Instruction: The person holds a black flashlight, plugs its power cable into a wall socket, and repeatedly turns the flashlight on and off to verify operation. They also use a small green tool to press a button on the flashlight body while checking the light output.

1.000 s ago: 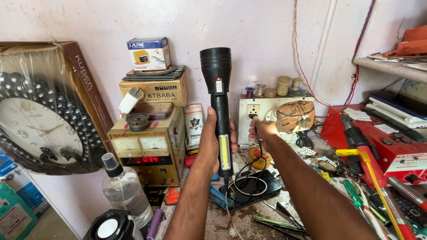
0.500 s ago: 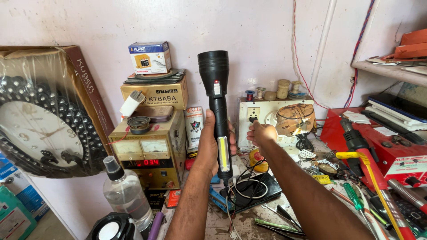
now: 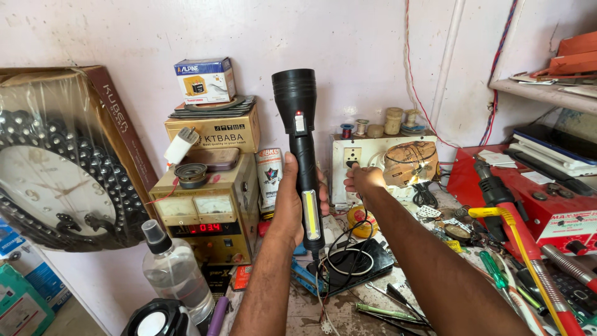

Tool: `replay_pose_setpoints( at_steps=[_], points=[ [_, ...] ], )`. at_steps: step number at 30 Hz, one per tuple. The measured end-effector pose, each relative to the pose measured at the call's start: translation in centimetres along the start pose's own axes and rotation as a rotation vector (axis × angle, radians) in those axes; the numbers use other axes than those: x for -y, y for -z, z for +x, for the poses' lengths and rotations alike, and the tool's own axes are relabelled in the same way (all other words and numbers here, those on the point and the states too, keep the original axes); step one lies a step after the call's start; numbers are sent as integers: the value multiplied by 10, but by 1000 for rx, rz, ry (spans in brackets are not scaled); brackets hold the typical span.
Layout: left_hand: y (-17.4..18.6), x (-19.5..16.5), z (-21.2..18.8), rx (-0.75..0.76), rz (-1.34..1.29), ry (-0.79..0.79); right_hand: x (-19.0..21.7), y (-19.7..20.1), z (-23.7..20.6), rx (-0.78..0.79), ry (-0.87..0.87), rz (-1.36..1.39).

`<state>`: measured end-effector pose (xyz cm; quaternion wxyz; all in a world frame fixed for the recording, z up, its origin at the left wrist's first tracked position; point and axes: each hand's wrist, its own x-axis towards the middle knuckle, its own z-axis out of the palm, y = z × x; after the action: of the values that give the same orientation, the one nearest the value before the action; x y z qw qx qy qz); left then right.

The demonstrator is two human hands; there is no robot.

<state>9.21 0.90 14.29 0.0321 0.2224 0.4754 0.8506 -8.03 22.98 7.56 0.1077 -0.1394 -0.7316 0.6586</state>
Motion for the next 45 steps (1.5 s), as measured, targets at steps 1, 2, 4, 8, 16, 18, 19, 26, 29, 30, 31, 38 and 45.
replay_pose_setpoints(
  at_steps=[1,2,4,8,16,18,19,26,29,30,31,38,45],
  points=[
    [0,0,0,3,-8,0,0,-1,0,-8,-6,-1],
    [1,0,-1,-11,5,-3,0,-1,-1,-18,-13,-2],
    [1,-1,-1,-34,31,-10,1,-1,-2,-9,-5,0],
    [1,-1,-2,-25,30,-2,1,1,-3,7,-15,-6],
    [5,-5,-3,70,-54,-38,0,2,-4,47,-8,-4],
    [5,-10,-5,69,-79,-62,-1,3,-6,49,-6,-2],
    [6,-12,-6,68,-93,-74,-2,3,-7,45,-7,-11],
    [9,-37,-17,47,-94,-101,-3,8,-18,17,-3,-101],
    [10,-42,-20,37,-65,-108,-4,13,-38,-28,112,-205],
    [10,-42,-19,37,-68,-111,-4,15,-49,-96,191,-351],
    [10,-42,-19,36,-70,-114,-4,16,-63,-161,270,-497],
    [14,-27,-14,7,36,-140,18,16,-186,-240,869,-1057],
    [13,-11,-7,17,20,-137,74,22,-278,208,635,-1067]
  ],
)
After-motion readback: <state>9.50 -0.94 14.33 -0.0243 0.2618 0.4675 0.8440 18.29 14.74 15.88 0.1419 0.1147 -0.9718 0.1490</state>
